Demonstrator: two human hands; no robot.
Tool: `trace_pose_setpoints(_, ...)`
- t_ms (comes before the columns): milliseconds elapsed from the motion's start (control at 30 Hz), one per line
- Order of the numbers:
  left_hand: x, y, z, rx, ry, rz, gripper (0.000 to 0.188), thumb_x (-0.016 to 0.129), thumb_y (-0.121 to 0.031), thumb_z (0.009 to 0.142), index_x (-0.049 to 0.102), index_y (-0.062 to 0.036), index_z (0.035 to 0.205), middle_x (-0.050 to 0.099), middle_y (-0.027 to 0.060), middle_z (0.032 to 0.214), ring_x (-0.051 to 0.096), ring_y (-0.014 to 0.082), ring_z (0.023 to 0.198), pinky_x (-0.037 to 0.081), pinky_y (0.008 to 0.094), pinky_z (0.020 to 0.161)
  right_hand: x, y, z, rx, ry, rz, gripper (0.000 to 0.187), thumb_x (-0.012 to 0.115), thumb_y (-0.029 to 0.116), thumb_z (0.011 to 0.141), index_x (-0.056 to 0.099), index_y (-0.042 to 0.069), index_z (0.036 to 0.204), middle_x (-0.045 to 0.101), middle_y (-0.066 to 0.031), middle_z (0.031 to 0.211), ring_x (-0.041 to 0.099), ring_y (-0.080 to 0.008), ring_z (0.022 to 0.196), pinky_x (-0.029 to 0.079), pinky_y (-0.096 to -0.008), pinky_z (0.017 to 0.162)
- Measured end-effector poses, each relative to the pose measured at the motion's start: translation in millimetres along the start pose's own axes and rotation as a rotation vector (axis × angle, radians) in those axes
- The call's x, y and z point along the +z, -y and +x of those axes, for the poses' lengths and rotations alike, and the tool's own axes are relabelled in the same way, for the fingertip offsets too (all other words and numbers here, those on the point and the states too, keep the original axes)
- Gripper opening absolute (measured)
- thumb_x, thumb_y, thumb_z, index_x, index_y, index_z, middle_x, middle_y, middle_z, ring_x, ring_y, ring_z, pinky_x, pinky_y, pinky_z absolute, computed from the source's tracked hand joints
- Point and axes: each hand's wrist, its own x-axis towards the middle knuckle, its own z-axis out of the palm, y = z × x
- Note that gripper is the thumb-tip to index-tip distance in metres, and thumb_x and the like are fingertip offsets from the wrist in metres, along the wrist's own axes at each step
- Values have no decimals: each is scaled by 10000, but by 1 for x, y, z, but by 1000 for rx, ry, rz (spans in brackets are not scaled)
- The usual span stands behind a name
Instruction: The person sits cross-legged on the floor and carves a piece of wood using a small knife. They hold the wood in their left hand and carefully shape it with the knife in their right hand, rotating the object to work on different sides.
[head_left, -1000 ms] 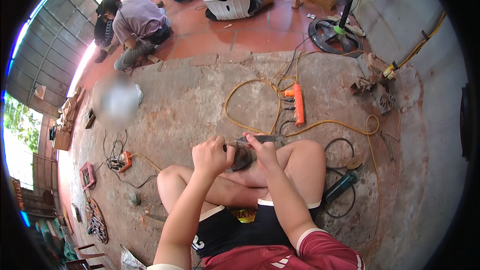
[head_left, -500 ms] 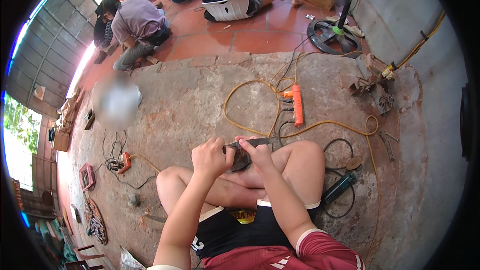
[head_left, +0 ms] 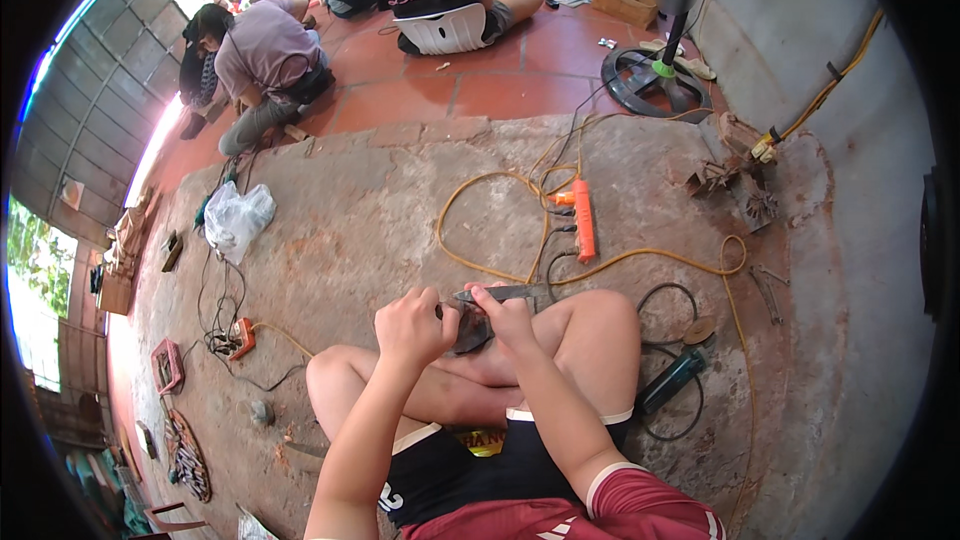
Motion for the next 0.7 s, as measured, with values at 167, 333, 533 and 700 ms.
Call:
trace_pose_setpoints(167,-2,-1,0,-30,24,-10,246,598,-258,745,551,-54,617,586,127,630,610,341,560,492,448,523,-3,-10,8,-26,-45,7,150,678,104,926,667,-11,1021,659,-38,953,602,-89,843,492,-235,750)
trace_pose_setpoints(333,0,-1,0,-11,14,8,249,599,-260,747,553,-50,623,590,130,629,616,340,563,497,446,529,-2,-12,8,-39,-65,57,127,683,104,922,681,-6,986,660,-30,924,595,-88,811,485,-232,715)
trace_pose_setpoints(533,1,0,0,2,14,13,250,600,-264,749,551,-52,626,590,133,626,615,340,557,497,444,523,-10,-14,12,-29,-28,6,126,680,106,923,684,-5,984,683,-37,899,642,-107,788,487,-244,691)
trace_pose_setpoints(700,1,3,-1,3,7,15,248,605,-261,748,555,-53,622,590,134,621,615,339,555,496,444,520,-6,-9,14,133,-171,34,137,672,135,930,689,12,988,711,-66,932,711,-164,816,480,-258,660)
